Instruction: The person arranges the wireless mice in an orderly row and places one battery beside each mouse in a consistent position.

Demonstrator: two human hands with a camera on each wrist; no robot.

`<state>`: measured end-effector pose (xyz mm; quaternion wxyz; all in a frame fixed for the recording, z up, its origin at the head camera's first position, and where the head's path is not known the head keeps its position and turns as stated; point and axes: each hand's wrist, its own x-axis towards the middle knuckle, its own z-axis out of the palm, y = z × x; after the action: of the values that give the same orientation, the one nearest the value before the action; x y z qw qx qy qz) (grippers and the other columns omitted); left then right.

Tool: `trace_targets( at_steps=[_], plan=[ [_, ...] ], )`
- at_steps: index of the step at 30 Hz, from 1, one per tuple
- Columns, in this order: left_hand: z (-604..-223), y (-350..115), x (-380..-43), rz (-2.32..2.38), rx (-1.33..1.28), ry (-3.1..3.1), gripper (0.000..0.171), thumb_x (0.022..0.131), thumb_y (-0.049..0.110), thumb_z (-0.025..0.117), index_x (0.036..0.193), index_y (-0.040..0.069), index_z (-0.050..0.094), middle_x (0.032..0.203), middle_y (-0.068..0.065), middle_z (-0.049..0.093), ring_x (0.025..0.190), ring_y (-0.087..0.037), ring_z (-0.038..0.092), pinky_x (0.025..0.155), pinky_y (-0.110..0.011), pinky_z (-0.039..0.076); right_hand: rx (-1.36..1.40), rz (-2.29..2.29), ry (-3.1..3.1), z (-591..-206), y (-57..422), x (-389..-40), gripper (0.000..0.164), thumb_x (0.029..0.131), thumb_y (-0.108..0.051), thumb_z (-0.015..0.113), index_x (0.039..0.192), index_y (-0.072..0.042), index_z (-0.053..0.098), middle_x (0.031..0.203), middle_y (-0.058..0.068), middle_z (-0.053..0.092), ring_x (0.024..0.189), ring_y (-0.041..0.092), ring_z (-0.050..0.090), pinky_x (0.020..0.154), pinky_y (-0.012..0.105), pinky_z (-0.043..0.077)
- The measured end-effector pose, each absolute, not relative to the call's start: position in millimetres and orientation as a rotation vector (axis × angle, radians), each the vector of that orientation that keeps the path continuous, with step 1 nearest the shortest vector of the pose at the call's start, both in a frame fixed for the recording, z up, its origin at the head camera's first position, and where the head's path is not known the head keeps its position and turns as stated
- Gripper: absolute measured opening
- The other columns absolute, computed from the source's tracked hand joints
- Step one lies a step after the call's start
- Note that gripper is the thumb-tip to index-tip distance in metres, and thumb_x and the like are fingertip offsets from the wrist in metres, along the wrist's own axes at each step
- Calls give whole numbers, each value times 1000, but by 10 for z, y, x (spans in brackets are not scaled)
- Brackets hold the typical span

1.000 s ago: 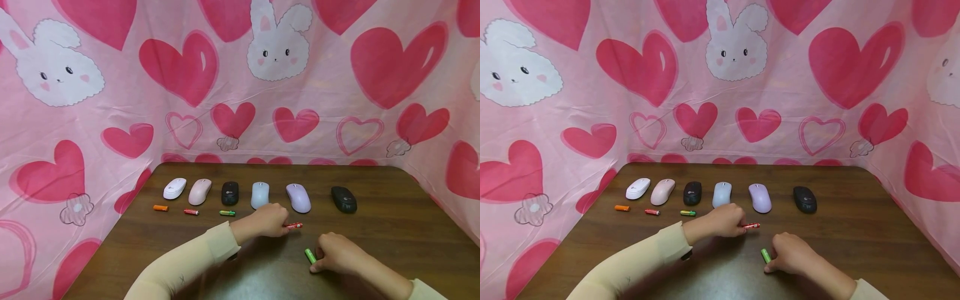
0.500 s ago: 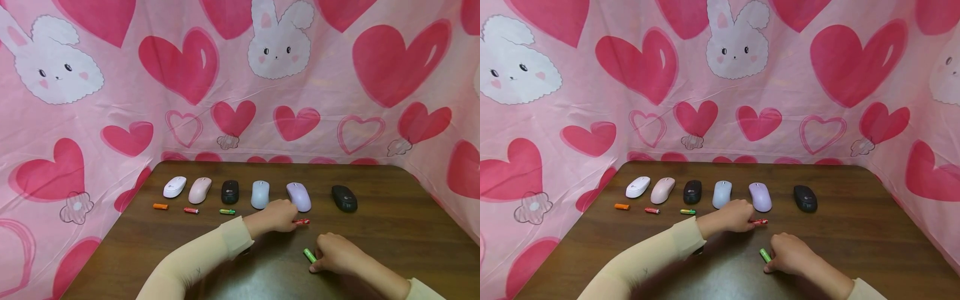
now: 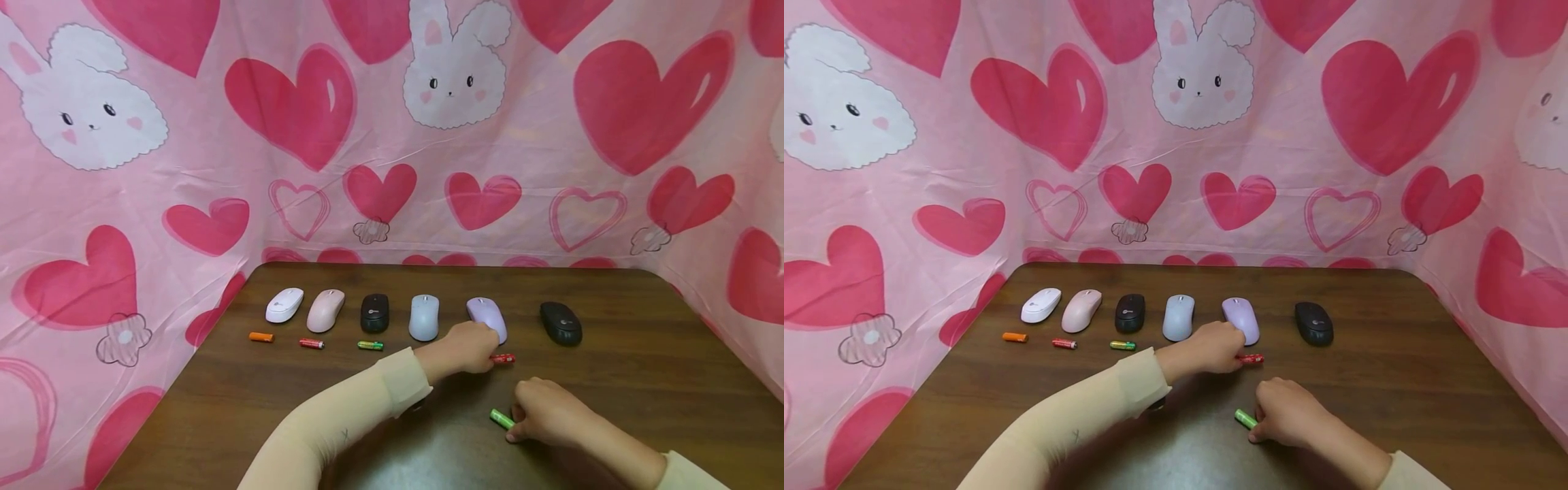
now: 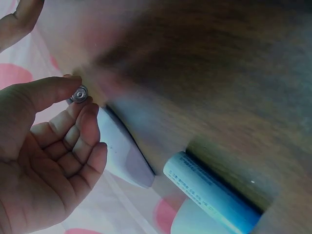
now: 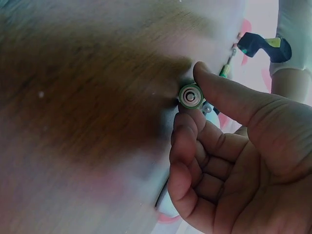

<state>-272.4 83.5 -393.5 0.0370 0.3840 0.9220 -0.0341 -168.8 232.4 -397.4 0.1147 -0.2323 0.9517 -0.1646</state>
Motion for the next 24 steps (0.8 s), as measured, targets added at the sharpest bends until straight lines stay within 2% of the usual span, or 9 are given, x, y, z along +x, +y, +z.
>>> trace_targets(
  at_steps=[13,24],
  plan=[
    [-3993,865,-2757,-134,1130,2818,27,85,28,73,64,20,56,68,8,54,63,-10,52,54,-31,47,-749,-509,2751,-3946,2404,-1704,36,68,-34,85,54,-25,53,53,-16,41,55,4,35,50,26,31],
    [-3995,881,-2781,-124,1131,2810,23,85,26,73,70,19,57,72,8,56,65,-10,52,56,-30,47,-659,-493,2803,-3852,2696,-1856,29,73,-34,83,59,-25,58,60,-13,47,57,5,39,50,26,34]
  ],
)
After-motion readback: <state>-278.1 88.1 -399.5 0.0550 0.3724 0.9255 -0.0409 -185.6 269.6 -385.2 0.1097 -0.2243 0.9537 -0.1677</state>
